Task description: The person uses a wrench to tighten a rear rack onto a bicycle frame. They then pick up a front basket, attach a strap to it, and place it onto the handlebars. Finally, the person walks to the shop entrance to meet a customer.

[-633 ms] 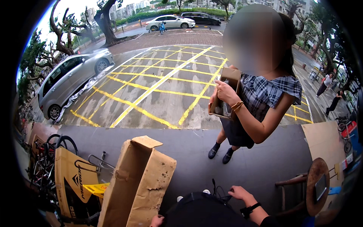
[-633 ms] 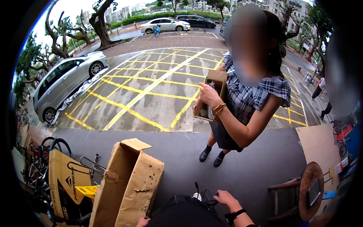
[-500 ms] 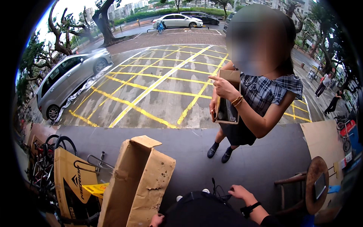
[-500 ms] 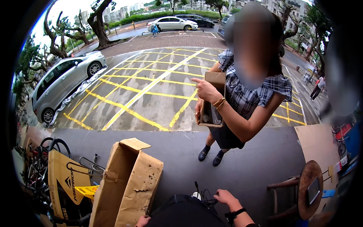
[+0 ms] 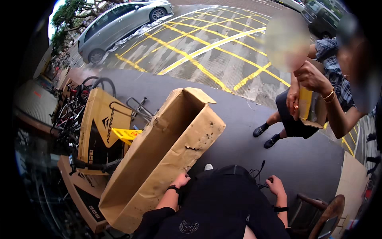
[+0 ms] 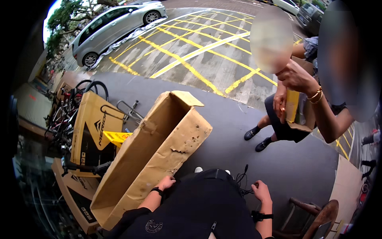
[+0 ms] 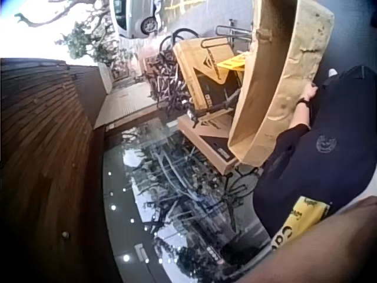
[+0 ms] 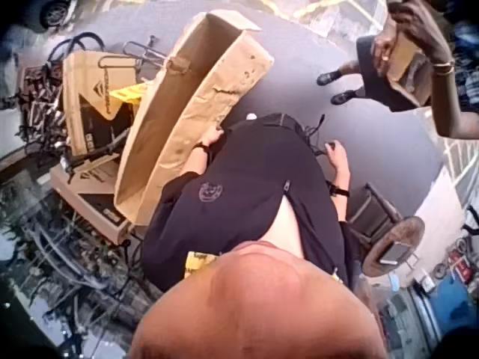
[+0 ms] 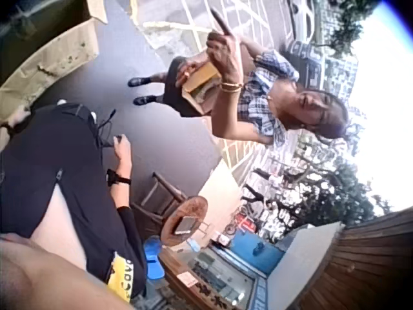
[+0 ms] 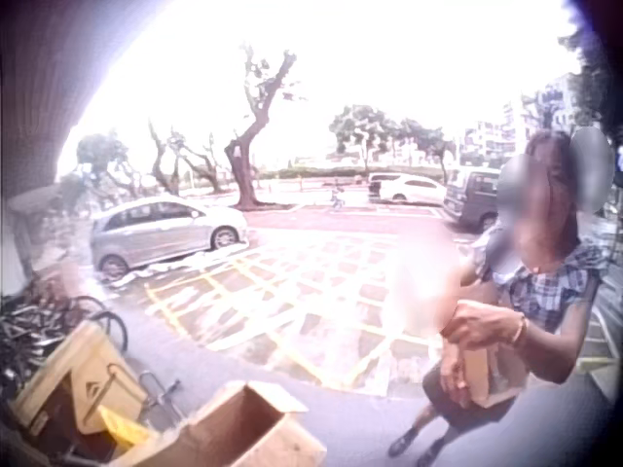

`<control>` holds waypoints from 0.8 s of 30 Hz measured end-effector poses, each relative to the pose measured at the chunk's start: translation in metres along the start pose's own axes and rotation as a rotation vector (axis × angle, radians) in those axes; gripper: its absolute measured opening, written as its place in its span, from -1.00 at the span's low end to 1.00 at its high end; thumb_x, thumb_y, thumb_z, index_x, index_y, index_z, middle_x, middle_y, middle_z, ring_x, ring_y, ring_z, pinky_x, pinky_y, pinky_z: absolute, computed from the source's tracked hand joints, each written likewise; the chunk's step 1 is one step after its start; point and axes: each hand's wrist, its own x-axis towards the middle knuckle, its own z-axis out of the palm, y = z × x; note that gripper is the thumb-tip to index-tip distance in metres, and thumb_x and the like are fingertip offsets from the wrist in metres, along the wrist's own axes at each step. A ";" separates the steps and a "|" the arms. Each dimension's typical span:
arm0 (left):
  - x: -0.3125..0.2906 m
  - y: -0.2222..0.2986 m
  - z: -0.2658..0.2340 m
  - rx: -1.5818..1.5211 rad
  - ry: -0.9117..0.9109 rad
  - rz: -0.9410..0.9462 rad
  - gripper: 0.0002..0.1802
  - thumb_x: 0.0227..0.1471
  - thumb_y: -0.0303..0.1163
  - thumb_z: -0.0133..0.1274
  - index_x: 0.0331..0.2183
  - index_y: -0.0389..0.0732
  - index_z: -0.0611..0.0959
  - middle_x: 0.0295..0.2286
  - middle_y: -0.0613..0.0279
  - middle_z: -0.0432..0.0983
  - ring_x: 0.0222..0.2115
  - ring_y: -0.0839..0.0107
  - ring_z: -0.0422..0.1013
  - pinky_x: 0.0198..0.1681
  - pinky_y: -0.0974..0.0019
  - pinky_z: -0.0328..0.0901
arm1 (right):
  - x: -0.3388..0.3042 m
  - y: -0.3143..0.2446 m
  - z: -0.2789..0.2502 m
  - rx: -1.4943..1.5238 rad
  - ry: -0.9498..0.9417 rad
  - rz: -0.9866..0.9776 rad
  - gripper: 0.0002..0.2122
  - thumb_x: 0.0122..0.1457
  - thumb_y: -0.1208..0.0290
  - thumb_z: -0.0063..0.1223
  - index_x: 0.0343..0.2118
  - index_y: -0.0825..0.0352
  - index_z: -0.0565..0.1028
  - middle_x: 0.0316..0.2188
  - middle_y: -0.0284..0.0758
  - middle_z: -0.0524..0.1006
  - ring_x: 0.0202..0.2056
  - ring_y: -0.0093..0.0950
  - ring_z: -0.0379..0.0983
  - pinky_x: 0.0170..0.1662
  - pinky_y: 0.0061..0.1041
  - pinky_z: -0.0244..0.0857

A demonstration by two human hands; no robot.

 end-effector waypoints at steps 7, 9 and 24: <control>-0.055 0.027 -0.025 -0.135 0.222 0.013 -0.61 -0.04 -0.37 0.05 -0.13 -0.31 0.53 -0.31 -0.02 0.56 -0.27 0.12 0.47 -0.14 0.21 0.34 | 0.029 0.027 0.022 -0.088 -0.095 -0.104 -0.78 0.05 0.40 0.09 -0.32 0.47 0.48 -0.50 -0.12 0.55 -0.44 -0.33 0.51 -0.32 -0.41 0.35; -0.089 0.026 -0.050 -0.209 0.421 0.009 -0.61 -0.02 -0.38 0.04 -0.11 -0.32 0.51 -0.34 0.00 0.55 -0.32 0.19 0.48 -0.19 0.24 0.35 | 0.044 0.026 0.021 -0.122 -0.132 -0.127 -0.78 0.05 0.40 0.09 -0.32 0.47 0.48 -0.51 -0.12 0.55 -0.45 -0.32 0.50 -0.32 -0.41 0.35; -0.412 -0.097 -0.374 -0.107 1.579 -0.313 -0.25 -0.06 -0.48 0.05 0.19 -0.14 0.21 -0.37 -0.02 0.54 -0.39 0.24 0.48 -0.24 0.25 0.34 | 0.155 0.027 0.014 -0.245 -0.393 -0.359 -0.80 0.05 0.43 0.07 -0.33 0.47 0.44 -0.61 -0.20 0.51 -0.60 -0.47 0.45 -0.52 -0.49 0.32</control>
